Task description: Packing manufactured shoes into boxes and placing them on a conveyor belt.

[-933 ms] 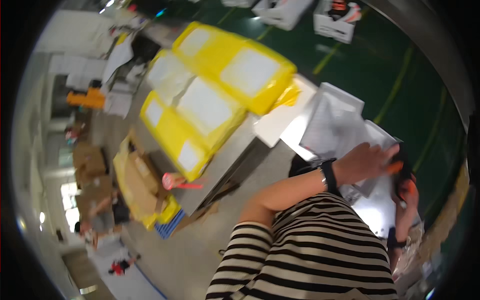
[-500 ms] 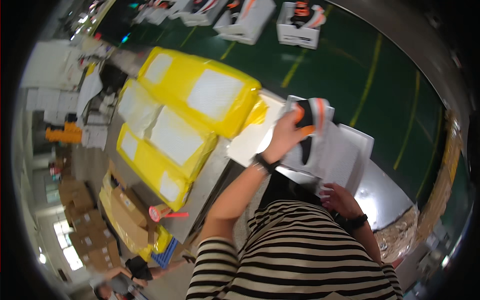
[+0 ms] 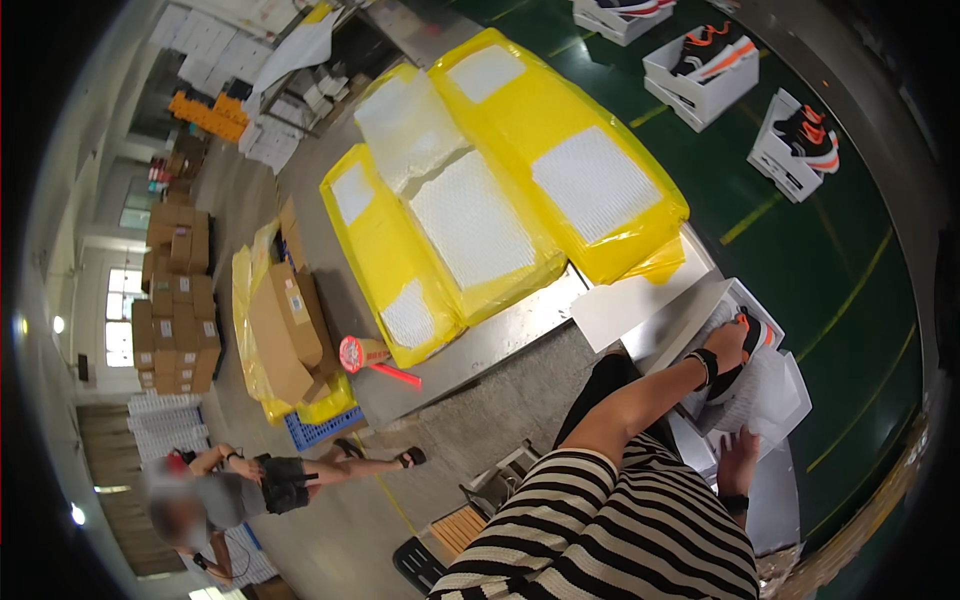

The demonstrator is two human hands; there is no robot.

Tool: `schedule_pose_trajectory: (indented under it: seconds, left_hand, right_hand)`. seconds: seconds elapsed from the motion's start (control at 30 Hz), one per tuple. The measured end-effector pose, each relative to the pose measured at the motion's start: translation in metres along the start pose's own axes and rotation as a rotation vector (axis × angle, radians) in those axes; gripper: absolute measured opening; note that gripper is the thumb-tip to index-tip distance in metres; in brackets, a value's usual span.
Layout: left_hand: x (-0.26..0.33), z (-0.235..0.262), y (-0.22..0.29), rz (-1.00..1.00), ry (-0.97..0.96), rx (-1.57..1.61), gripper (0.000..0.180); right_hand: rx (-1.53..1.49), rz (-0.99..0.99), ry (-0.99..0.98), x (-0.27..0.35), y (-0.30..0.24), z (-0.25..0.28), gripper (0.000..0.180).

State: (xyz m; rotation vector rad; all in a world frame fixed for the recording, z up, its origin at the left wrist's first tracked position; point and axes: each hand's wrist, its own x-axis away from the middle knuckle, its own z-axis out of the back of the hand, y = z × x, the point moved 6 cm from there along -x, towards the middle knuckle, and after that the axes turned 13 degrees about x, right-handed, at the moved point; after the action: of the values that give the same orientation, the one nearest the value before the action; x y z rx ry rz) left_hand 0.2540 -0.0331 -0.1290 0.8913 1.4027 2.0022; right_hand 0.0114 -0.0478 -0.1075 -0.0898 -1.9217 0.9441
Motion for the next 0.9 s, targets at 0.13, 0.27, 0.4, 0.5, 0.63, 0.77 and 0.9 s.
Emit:
schedule_pose_trajectory:
  seconds: [0.13,0.27,0.4,0.5,0.63,0.77,0.9]
  left_hand:
    - [0.016,0.047,0.038,0.211,-0.139,0.790,0.025]
    - [0.032,0.122,-0.006,0.077,0.328,1.139,0.031]
    - [0.098,0.168,0.004,0.032,0.533,0.632,0.035]
    - [0.185,0.168,-0.019,0.092,0.650,0.300,0.032]
    - [0.314,0.118,-0.060,0.372,0.458,0.019,0.039]
    - [0.437,0.050,-0.134,0.495,0.590,0.013,0.050]
    - [0.511,-0.027,-0.226,0.920,0.757,0.575,0.060]
  right_hand:
    - [1.267,0.692,0.134,0.043,-0.091,-0.096,0.043]
    - [1.876,1.086,-0.266,0.042,-0.067,-0.169,0.056]
    - [1.846,1.036,-0.025,-0.033,-0.048,-0.144,0.071]
    - [2.192,0.909,-0.061,-0.042,-0.050,-0.168,0.076]
    - [2.397,0.921,-0.175,-0.038,-0.033,-0.155,0.082]
    - [2.358,1.003,-0.383,0.004,-0.019,-0.139,0.085]
    - [2.355,1.056,-0.457,0.015,-0.011,-0.129,0.087]
